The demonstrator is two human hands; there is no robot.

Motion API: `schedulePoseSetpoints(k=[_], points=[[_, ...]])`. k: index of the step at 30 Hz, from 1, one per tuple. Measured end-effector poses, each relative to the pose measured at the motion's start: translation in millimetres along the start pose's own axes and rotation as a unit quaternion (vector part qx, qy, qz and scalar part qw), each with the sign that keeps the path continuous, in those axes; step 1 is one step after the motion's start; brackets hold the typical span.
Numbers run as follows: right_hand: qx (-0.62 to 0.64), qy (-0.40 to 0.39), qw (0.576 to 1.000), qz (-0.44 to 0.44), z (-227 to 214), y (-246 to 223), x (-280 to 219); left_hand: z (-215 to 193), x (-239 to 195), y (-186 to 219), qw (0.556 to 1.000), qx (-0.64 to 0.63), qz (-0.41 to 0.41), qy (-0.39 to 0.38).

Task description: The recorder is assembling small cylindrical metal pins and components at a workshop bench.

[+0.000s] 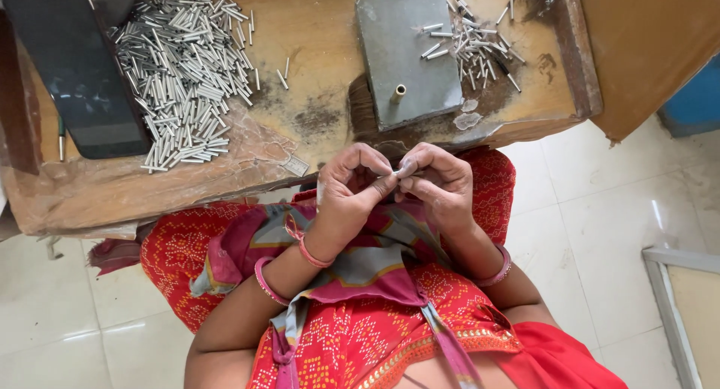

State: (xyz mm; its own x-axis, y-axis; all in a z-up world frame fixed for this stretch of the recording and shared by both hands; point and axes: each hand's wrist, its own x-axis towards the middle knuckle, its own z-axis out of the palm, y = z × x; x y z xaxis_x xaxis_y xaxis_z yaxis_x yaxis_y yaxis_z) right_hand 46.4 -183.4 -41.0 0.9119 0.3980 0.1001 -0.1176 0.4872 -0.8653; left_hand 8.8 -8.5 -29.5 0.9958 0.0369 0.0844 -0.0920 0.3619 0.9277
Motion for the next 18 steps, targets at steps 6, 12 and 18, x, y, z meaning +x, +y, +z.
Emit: schedulePoseSetpoints(k=[6,12,18], points=[[0.014,-0.007,1.000,0.004,-3,4,2,1,-1,-1,1.000,-0.003,-0.005,-0.004],[0.041,-0.010,0.999,0.003,-5,9,2,2,-2,2,1.000,0.006,-0.017,-0.004],[0.045,-0.018,0.999,0.008,-9,13,0,5,-1,5,0.999,-0.020,-0.034,-0.010]])
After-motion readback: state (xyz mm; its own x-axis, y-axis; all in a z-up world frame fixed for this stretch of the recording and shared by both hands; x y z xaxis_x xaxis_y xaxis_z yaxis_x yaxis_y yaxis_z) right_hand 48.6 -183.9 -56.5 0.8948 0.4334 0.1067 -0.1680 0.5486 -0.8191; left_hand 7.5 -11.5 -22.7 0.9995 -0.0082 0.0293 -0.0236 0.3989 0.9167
